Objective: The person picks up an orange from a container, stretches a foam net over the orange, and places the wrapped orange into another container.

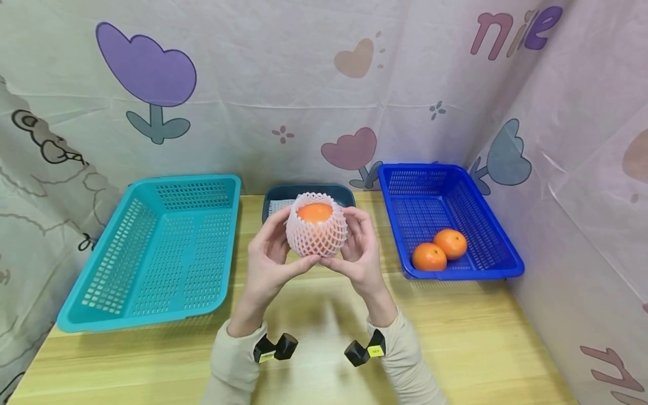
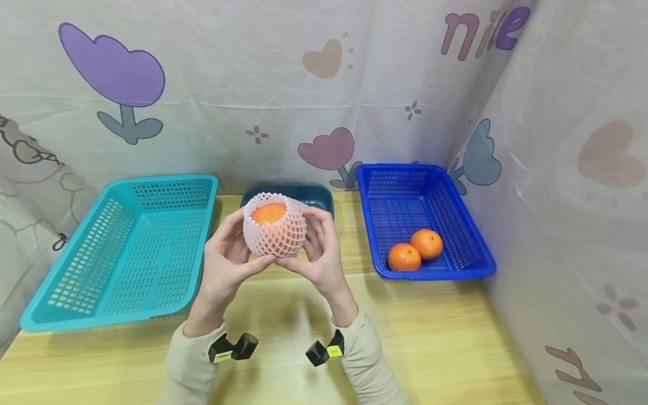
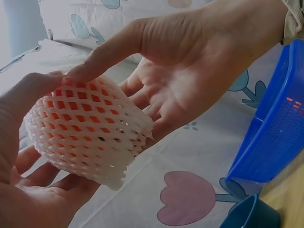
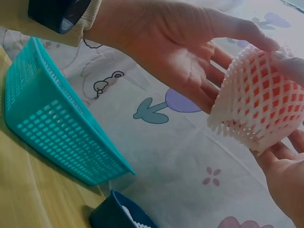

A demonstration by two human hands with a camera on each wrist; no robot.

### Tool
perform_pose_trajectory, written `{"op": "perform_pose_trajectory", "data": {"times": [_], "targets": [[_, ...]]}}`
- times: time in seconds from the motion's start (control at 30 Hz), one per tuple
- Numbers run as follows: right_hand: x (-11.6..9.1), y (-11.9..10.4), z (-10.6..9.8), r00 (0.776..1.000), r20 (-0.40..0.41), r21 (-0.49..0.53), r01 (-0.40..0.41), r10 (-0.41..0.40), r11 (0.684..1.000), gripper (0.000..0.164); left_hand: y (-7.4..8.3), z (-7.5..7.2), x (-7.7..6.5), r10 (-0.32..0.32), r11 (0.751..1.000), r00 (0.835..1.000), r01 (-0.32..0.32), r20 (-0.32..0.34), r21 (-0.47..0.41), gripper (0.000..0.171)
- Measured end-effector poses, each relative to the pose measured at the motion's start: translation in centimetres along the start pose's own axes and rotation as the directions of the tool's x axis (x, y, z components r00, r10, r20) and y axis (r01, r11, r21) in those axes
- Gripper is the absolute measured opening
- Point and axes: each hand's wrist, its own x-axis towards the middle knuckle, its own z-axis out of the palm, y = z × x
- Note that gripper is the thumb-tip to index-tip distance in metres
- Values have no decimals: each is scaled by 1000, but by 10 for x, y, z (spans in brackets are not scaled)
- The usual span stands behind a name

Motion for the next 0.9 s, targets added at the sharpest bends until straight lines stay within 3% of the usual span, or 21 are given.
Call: {"op": "perform_pose_trajectory", "data": {"times": [0.23,0.53,0.7,0.9], "targets": [[-1,2,-6,999,48,-19,5,-5,1000,81,-3,-5,1,20,1000,998,-21,59,13,88],[-3,2,-8,998,61,-1,7,-7,1000,78,-5,-6,0,29,999,996,-32,83,34,89],[-3,0,-8,998,67,-28,-10,12,1000,78,-2,-4,0,12,999,998,-14,62,46,84],[0,-6,-12,991,135,-101,34,-20,994,68,5,-3,0,-66,998,998,67,-20,14,75]]}}
